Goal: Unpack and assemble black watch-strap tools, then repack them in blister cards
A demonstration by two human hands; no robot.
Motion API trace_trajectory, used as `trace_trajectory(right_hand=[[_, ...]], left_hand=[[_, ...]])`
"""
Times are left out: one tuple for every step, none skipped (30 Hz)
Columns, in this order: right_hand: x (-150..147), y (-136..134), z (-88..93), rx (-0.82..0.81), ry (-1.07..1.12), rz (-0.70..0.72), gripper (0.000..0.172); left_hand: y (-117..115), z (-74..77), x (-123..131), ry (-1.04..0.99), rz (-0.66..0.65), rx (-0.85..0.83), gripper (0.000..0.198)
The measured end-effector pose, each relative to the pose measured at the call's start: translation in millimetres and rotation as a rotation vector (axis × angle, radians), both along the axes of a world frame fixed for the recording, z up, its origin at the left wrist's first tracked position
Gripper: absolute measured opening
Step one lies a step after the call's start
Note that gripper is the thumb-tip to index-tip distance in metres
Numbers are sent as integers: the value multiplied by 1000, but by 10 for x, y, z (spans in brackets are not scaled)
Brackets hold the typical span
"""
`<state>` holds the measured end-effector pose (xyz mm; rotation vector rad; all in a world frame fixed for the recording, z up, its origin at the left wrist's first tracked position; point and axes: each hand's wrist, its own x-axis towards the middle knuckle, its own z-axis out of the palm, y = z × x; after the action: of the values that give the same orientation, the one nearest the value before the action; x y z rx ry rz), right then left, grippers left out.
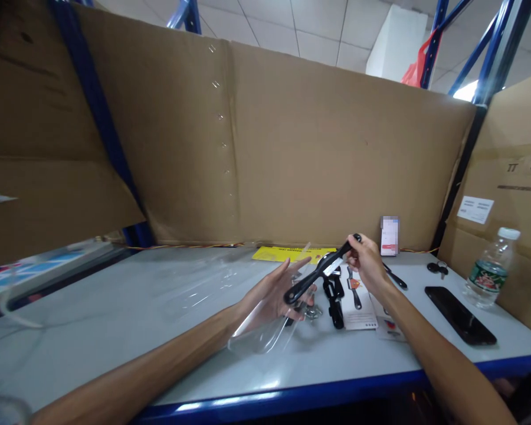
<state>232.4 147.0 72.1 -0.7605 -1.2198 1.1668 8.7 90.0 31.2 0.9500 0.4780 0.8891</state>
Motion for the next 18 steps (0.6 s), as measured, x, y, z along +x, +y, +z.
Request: trace_trajectory(right_hand=[[-68,-33,-40,-20,-32,46,44],[-133,-65,-81,-37,-67,88,43],[-192,-95,-121,-55,-105,130,42],[-241,-120,-160,-71,-144,167,40],[-281,-138,-197,-85,-179,201,39],[-311,-149,-230,-94,-206,225,38],[-330,-152,-259,-100,-221,237,37],[-342,-146,-284,-101,-232,238,36],[-346,-133,-304,-99,-245,230,35],[-346,-115,-320,-95,-269,217,35],[-342,-93,-333,-86,-310,200,34],[-337,-70,-342,-64,-368,175,32],[-331,-47,-349,-23,-437,136,30],[-324,-24,-351,39,-512,87,27],[-314,0,-349,112,-586,34,25],[-298,25,-342,182,-661,-22,23],[-274,53,-327,236,-731,-74,23],[-237,84,-305,268,-783,-117,24]], left_hand=[[-6,3,4,5,-11,-18,75],[-15,7,10,12,-20,-41,74],[-24,11,17,19,-29,-64,73],[-35,15,24,22,-40,-83,70],[-46,17,30,24,-59,-99,69],[-55,18,36,25,-84,-109,67],[-62,16,40,26,-109,-115,67],[-66,11,44,28,-129,-118,67],[-66,4,46,31,-139,-120,68],[-62,-6,48,35,-139,-123,68],[-55,-17,49,36,-134,-126,69],[-46,-29,51,32,-128,-130,69],[-36,-40,52,25,-125,-136,68],[-25,-50,53,17,-123,-143,67],[-14,-57,55,9,-117,-150,67],[-2,-62,56,5,-106,-160,65],[10,-63,55,1,-85,-167,64],[24,-62,51,-3,-54,-169,61]])
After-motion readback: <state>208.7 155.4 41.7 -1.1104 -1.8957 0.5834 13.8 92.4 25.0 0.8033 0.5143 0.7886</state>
